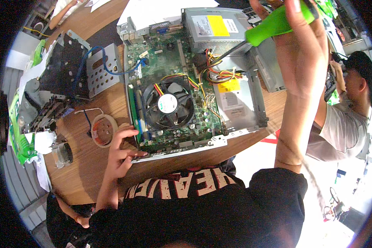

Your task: The person uses a screwdriver to remove and replace screws on a computer motherboard and case, handling a cooling fan and small metal components by hand while working inside the open chassis on a wooden table.

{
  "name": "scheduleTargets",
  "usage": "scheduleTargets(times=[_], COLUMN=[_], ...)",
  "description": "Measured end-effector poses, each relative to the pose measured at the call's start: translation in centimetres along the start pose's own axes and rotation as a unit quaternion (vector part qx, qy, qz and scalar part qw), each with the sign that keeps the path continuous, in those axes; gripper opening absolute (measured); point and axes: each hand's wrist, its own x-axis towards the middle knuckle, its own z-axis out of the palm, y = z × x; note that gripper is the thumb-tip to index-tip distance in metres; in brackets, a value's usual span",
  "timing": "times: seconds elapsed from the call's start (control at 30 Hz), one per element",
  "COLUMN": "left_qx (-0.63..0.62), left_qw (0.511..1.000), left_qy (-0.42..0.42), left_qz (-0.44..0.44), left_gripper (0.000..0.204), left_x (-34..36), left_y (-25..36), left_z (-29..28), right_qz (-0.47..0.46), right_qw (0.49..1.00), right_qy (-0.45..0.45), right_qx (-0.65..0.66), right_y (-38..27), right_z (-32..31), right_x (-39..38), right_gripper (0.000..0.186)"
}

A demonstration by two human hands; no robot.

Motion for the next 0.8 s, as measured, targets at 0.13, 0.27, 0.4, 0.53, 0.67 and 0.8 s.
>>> scheduleTargets(times=[0.13,0.27,0.4,0.53,0.67,0.8], left_qx=[-0.009,-0.038,-0.117,-0.067,-0.051,-0.053], left_qw=[0.998,0.991,0.991,0.996,0.998,0.998], left_qy=[-0.037,-0.104,-0.031,-0.005,-0.023,-0.016], left_qz=[0.041,0.079,0.06,0.062,0.029,0.031], left_gripper=[0.032,0.03,0.033,0.033,0.031,0.03], left_x=[0.1,0.1,-0.5,-0.8,-0.8,-0.8], left_y=[0.2,0.1,0.0,-0.2,-0.2,-0.2], left_z=[0.6,2.0,2.3,1.8,1.9,2.1], right_qz=[0.044,0.148,0.238,0.255,0.192,0.22], right_qw=[0.99,0.964,0.94,0.929,0.943,0.926], right_qy=[-0.042,-0.058,-0.093,-0.108,-0.163,-0.165], right_qx=[0.131,0.211,0.227,0.247,0.216,0.259], right_y=[0.2,2.1,6.7,11.5,14.1,15.4], right_z=[2.1,6.6,11.6,14.9,15.9,16.6], right_x=[0.7,3.0,4.7,4.5,4.1,4.0], right_gripper=[0.019,0.037,0.05,0.041,0.04,0.04])
